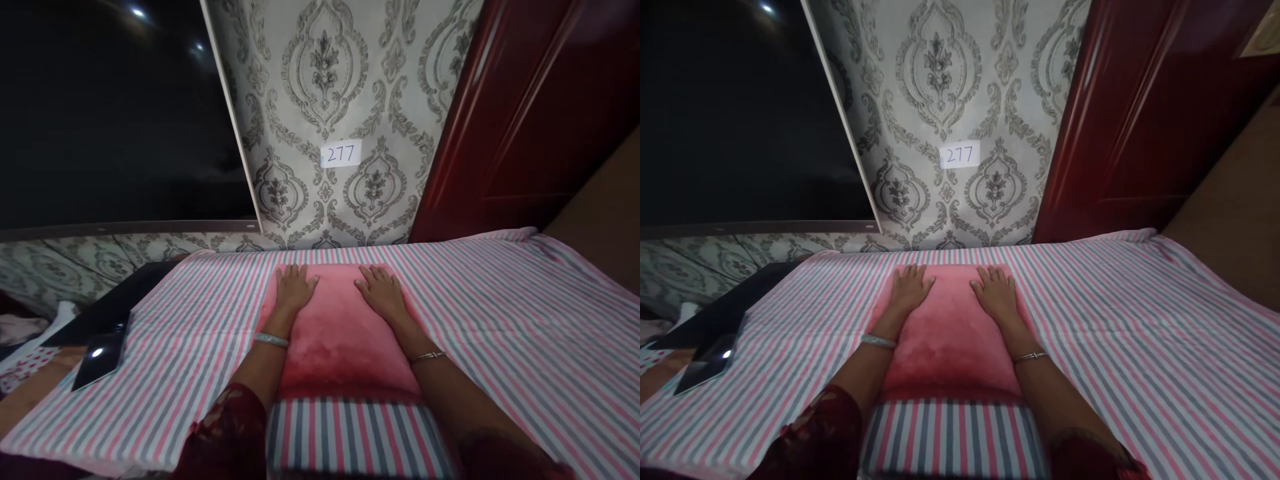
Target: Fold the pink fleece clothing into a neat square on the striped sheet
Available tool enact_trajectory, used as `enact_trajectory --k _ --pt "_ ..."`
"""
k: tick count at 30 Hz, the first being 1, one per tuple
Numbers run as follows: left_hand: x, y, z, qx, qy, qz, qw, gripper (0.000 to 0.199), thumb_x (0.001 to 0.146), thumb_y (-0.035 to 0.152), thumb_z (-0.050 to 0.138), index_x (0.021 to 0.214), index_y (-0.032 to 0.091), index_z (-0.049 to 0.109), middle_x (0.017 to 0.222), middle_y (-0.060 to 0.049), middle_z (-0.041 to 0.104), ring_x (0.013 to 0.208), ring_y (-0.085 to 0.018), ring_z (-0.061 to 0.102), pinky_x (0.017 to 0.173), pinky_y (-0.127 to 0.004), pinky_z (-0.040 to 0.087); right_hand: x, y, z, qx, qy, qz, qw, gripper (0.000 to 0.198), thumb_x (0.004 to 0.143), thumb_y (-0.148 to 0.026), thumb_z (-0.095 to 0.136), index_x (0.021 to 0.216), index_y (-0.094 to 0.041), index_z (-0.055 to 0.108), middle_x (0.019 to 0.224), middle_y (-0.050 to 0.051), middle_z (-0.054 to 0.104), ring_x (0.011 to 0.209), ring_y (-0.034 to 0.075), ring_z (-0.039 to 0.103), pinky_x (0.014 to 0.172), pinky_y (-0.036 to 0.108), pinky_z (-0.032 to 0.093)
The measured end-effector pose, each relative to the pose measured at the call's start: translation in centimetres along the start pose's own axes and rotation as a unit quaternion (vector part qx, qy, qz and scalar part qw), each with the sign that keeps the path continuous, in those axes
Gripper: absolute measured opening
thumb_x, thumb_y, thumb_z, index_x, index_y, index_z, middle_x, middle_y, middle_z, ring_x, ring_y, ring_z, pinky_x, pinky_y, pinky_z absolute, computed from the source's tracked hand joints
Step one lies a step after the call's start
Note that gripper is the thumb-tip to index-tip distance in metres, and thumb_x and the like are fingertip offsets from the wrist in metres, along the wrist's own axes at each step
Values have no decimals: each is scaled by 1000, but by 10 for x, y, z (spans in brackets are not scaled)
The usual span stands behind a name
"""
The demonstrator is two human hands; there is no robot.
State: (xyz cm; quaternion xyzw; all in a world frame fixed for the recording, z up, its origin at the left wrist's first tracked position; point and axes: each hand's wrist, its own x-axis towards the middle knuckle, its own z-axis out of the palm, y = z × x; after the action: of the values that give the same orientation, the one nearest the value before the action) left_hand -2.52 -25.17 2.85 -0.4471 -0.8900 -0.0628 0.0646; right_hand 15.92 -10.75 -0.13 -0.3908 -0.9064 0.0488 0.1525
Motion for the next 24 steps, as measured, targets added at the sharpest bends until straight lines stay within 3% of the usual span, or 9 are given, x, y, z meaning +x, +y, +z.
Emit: enact_trajectory --k 8,14,20,24 --pt "-6 2 -3 15 31 4 999 64 102 51 28 150 13 46 155 -20 47 147 -33 36 123 -58 17 0 -2 0 8 -1 13 1000 56 105 -47 29 154 -26 42 161 11 40 148 30 32 118 57 24" --pt "-8 3 -13 38 19 10 999 67 101 52 28 151 11 43 153 -22 48 147 -34 36 123 -60 15 -2 -5 -7 13 -10 22 1000 57 105 -49 27 155 -26 41 162 10 38 149 28 30 119 55 23" --pt "-27 -19 -24 52 -45 22 997 66 100 52 29 155 16 38 164 -17 34 154 -31 25 121 -62 22 -1 -4 -10 16 -29 24 999 58 105 -50 26 156 -26 37 164 11 34 151 28 27 119 54 22" --pt "-56 -41 -23 49 -37 22 998 65 101 50 28 158 18 33 169 -12 23 157 -30 17 121 -60 25 2 -4 -11 24 -55 22 998 60 105 -51 24 158 -26 34 166 11 31 153 28 23 121 55 18"
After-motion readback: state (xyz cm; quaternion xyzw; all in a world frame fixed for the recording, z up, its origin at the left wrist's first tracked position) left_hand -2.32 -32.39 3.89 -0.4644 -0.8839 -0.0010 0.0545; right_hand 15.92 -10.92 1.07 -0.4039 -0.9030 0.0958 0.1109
